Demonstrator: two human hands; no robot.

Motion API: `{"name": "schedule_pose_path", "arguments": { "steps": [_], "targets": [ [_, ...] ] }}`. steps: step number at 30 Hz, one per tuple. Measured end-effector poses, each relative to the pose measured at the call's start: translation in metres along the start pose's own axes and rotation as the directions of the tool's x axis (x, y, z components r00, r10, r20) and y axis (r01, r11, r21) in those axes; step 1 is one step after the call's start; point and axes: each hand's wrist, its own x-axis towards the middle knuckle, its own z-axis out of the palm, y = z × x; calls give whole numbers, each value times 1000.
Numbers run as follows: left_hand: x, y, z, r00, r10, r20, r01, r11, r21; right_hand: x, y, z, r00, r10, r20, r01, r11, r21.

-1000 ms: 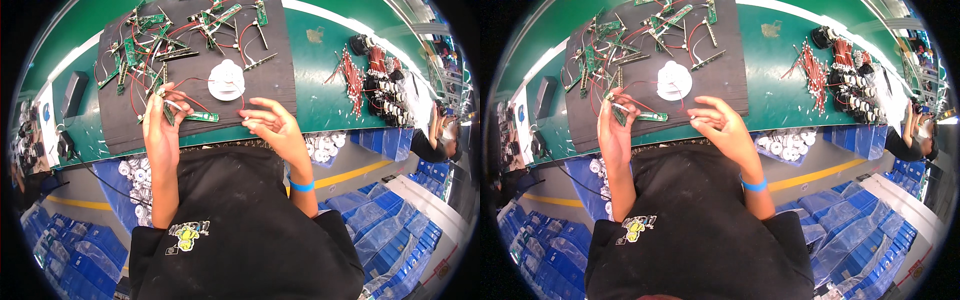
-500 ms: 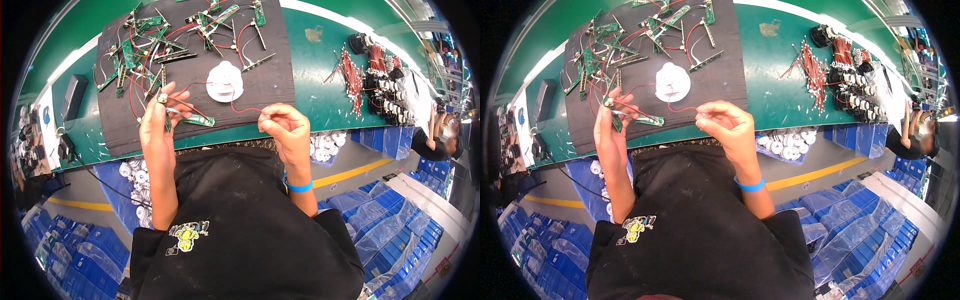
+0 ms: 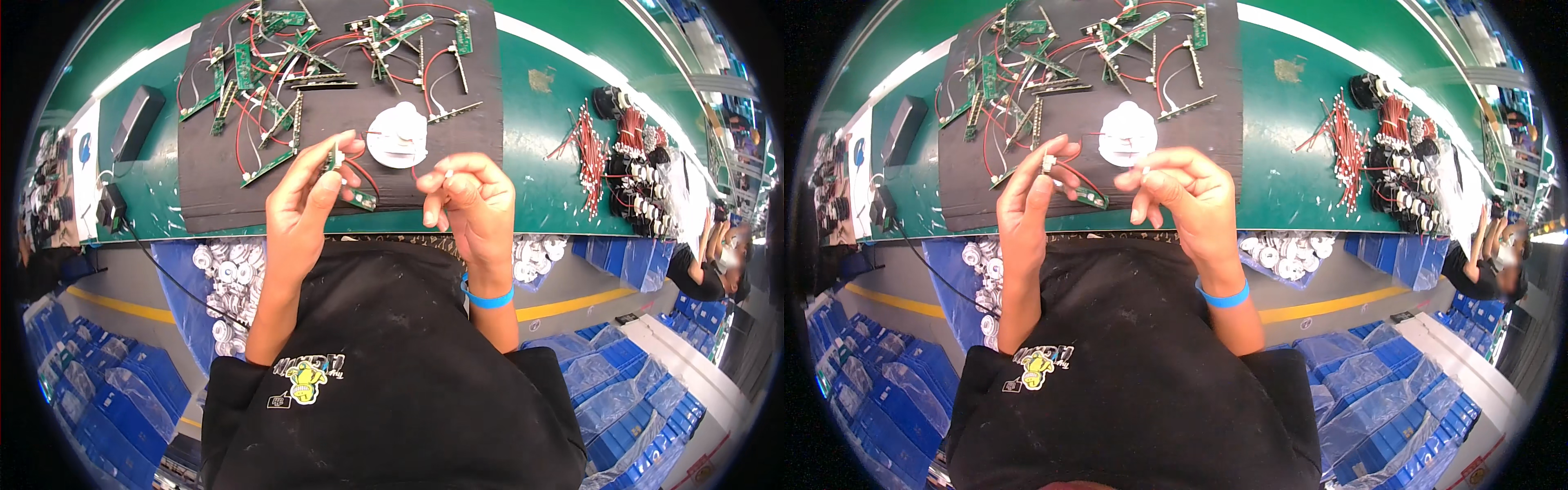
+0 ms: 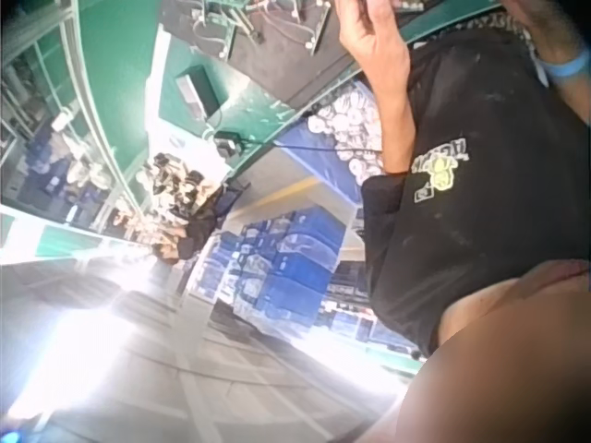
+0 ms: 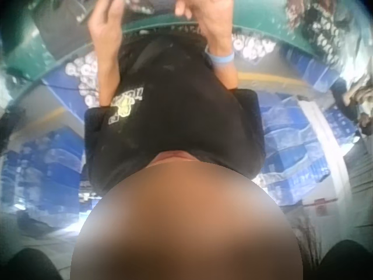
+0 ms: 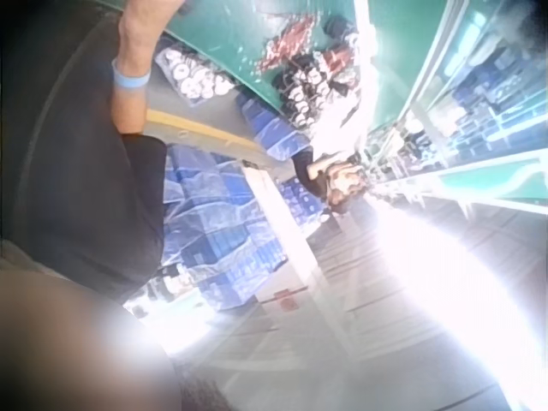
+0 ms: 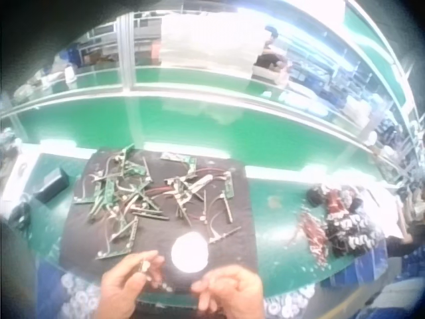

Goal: Assembling electronic components by connecting wires to circuit boards and placing them into plastic housings.

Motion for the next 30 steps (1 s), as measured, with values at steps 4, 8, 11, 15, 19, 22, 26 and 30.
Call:
{"name": "schedule_pose_path", "arguments": {
  "steps": [4,8,11,15,19,22,26,30],
  "targets": [
    [-2,1,2,996,-86,10,86,994,-62,4,6,2,998,21,52,-18,999,-44],
    [-7,-1,4,988,-135,69,148,960,-237,8,5,21,991,-135,19,131,906,-403],
    [-8,1,6,989,-138,56,148,956,-253,11,4,27,943,-296,151,319,674,-667],
    [-11,0,5,979,-178,101,199,943,-268,17,4,35,872,-394,291,452,420,-787],
    [-13,0,6,969,-213,123,238,939,-248,21,9,36,788,-447,423,572,277,-772],
    [-13,3,7,957,-255,137,285,918,-276,22,12,34,755,-482,445,603,243,-760],
    [-13,-4,5,959,-248,134,278,911,-305,27,19,30,669,-497,552,660,57,-749],
    [-15,1,10,963,-239,127,267,912,-312,25,17,29,593,-490,639,688,-105,-718]
  ]
}}
